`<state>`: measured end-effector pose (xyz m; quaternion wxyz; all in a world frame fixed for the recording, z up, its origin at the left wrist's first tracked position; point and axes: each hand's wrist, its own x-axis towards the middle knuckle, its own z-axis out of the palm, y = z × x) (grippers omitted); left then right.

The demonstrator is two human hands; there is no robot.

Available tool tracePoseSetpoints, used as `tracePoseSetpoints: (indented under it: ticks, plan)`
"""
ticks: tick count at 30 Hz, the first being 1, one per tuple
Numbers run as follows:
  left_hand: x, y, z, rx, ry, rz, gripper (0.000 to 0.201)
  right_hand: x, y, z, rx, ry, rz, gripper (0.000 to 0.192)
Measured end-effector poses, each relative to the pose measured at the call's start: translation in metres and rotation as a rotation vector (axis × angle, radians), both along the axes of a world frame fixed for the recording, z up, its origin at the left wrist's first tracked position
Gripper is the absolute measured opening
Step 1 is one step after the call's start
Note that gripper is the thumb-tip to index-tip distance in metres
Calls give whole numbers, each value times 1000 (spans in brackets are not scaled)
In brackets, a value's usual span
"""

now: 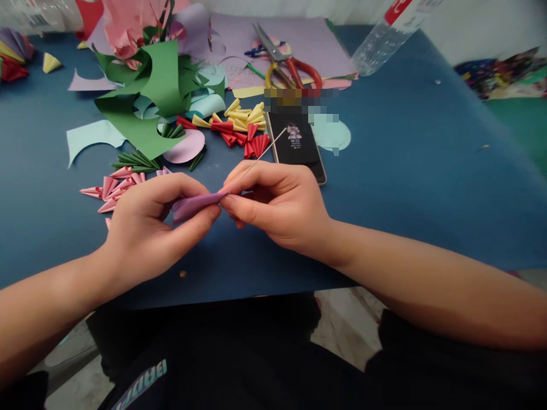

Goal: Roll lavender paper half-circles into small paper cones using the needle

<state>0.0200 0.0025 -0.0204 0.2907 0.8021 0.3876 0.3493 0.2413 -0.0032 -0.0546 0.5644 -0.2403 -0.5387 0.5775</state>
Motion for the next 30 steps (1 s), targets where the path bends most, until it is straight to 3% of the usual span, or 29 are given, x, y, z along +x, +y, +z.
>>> tracePoseSetpoints:
  ticks: [8,30]
  plan:
    - [0,-6,3,13,8,73,4,0,2,1,-23,-6,16,19]
    - [1,3,9,-233,-59,73,13,3,6,-5,66,-48,34,17]
